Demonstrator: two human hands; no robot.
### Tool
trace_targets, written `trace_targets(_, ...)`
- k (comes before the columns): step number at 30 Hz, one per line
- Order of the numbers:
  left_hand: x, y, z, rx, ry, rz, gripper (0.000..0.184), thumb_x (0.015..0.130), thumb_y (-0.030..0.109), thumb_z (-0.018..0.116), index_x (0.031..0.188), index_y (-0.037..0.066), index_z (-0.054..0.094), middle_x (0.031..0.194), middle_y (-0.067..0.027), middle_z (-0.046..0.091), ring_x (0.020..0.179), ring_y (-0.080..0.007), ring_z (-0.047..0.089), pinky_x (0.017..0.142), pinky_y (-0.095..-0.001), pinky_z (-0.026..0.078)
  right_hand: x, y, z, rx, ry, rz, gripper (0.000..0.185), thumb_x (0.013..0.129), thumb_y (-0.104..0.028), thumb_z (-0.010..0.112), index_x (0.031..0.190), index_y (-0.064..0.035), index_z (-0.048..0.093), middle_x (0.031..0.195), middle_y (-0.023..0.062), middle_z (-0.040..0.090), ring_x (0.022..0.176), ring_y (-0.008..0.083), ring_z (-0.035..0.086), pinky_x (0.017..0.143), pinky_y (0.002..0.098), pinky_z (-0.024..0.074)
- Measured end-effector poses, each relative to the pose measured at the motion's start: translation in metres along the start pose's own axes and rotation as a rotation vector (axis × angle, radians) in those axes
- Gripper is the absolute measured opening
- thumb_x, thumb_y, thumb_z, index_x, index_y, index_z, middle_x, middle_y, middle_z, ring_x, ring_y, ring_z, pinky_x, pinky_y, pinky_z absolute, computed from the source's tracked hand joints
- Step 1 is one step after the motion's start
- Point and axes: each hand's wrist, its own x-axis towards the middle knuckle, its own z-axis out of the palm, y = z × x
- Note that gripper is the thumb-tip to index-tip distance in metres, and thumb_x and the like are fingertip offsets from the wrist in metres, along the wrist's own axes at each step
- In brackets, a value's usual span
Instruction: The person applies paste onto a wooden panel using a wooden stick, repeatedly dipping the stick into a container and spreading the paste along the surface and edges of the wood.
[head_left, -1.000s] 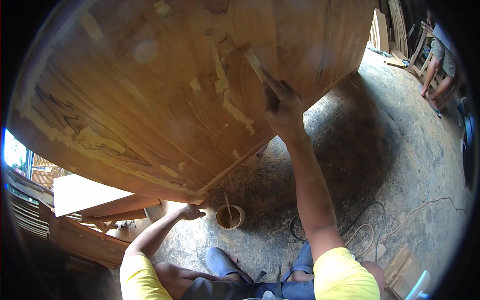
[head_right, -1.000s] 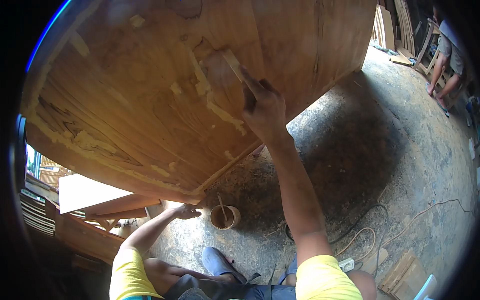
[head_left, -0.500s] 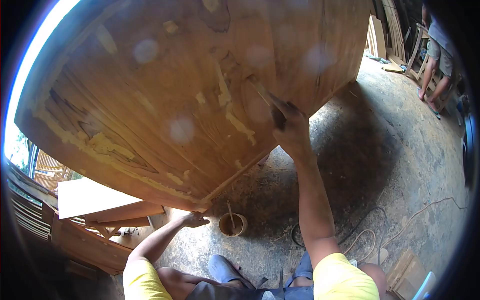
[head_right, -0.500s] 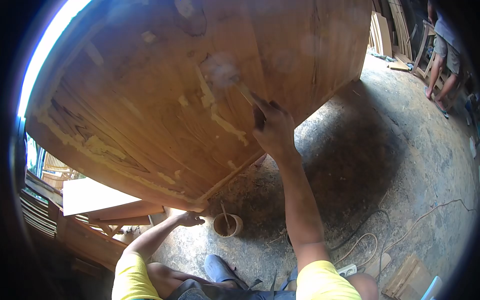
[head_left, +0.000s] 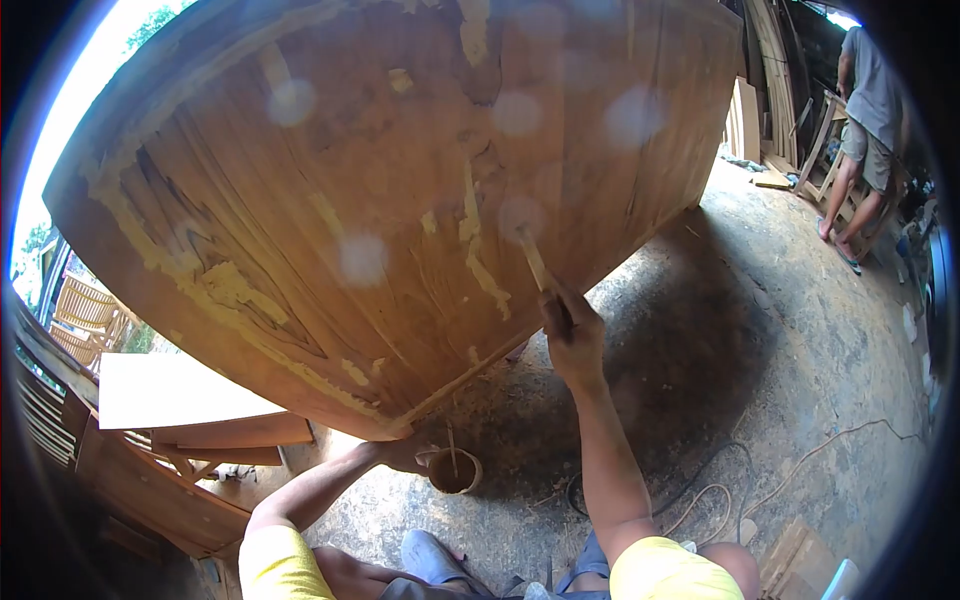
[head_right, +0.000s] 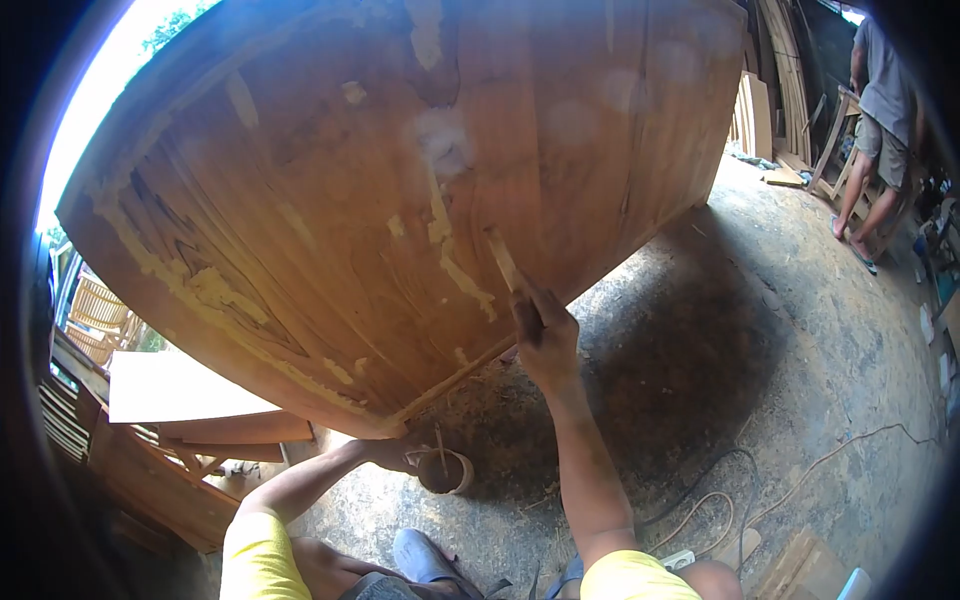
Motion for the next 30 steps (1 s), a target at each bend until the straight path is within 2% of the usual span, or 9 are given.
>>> trace_targets(2,0.013,0.008,-0.010,0.101,-0.105,0.066,0.061,0.098,0.033,0.060,0.152,0.010,0.042,0.123,-0.0148,0.068,0.117,-0.0280,0.065,0.098,-0.0423,0.053,-0.006,-0.004,0.000,0.098,-0.113,0.007,0.035,0.099,-0.009,0.061,0.133,-0.0083,0.065,0.097,0.0182,0.073,0.082,0.0188,0.071,0.075,0.0336,0.0557)
trace_targets(3,0.019,0.006,-0.009,0.191,-0.199,0.072,0.061,0.097,0.026,0.062,0.150,0.003,0.043,0.124,-0.0169,0.067,0.111,-0.0281,0.069,0.091,-0.0419,0.058,-0.011,-0.008,0.004,0.137,-0.121,0.018,0.028,0.104,-0.014,0.058,0.129,-0.0057,0.067,0.080,0.0036,0.069,0.061,0.0042,0.053,0.057,0.0248,0.0463)
trace_targets(7,0.021,-0.011,0.007,-0.317,-0.115,-0.049,0.050,0.098,0.019,0.054,0.144,-0.001,0.049,0.113,-0.0173,0.071,0.096,-0.0262,0.074,0.077,-0.0382,0.062,-0.014,-0.029,-0.001,0.127,-0.498,0.282,0.027,0.106,-0.016,0.056,0.127,-0.0037,0.065,0.083,0.0061,0.072,0.061,0.0061,0.060,0.056,0.0262,0.0504)
trace_targets(9,0.028,-0.022,0.014,-0.320,-0.038,0.018,0.036,0.100,0.012,0.046,0.127,-0.010,0.053,0.106,-0.0225,0.067,0.081,-0.0254,0.075,0.069,-0.0350,0.065,-0.011,-0.038,0.002,0.069,-0.724,0.182,0.026,0.107,-0.014,0.053,0.128,-0.0036,0.062,0.079,0.0069,0.071,0.058,0.0096,0.063,0.055,0.0277,0.0537)
trace_targets(12,0.043,-0.048,0.031,-0.184,0.026,0.066,0.036,0.099,0.009,0.044,0.129,-0.010,0.052,0.104,-0.0218,0.068,0.075,-0.0260,0.075,0.065,-0.0360,0.066,-0.004,-0.053,0.012,0.086,-0.809,-0.087,0.028,0.107,-0.010,0.051,0.131,-0.0047,0.062,0.076,0.0065,0.069,0.057,0.0110,0.062,0.055,0.0274,0.0529)
trace_targets(16,0.027,-0.010,0.011,-0.086,-0.011,0.036,0.040,0.099,0.008,0.044,0.135,-0.007,0.051,0.103,-0.0216,0.070,0.072,-0.0235,0.075,0.064,-0.0343,0.064,0.021,-0.097,0.009,0.091,-0.879,-0.144,0.027,0.103,-0.008,0.056,0.129,-0.0060,0.063,0.077,0.0081,0.066,0.064,0.0180,0.066,0.060,0.0334,0.0536)
trace_targets(22,0.045,0.003,0.013,-0.252,0.190,-0.033,0.044,0.100,0.011,0.042,0.141,-0.002,0.051,0.086,-0.0144,0.075,0.077,-0.0235,0.076,0.067,-0.0362,0.062,0.043,-0.129,0.003,-0.072,-0.606,-0.612,0.031,0.100,-0.007,0.060,0.130,-0.0065,0.063,0.082,0.0116,0.068,0.068,0.0221,0.068,0.066,0.0345,0.0535)
trace_targets(24,0.038,0.024,0.006,-0.247,0.258,-0.019,0.049,0.101,0.011,0.041,0.149,0.002,0.044,0.092,-0.0153,0.076,0.081,-0.0236,0.076,0.071,-0.0368,0.062,0.040,-0.123,0.000,-0.117,-0.830,-0.377,0.031,0.098,-0.006,0.062,0.129,-0.0060,0.064,0.085,0.0145,0.069,0.072,0.0246,0.069,0.068,0.0350,0.0536)
trace_targets(30,0.034,0.041,0.016,-0.596,0.417,-0.033,0.041,0.102,0.013,0.042,0.141,0.001,0.049,0.104,-0.0171,0.075,0.085,-0.0237,0.076,0.077,-0.0392,0.062,-0.025,-0.035,-0.009,-0.665,-1.237,-0.480,0.021,0.093,-0.010,0.059,0.109,-0.0024,0.069,0.090,0.0200,0.072,0.084,0.0369,0.072,0.077,0.0503,0.0574)
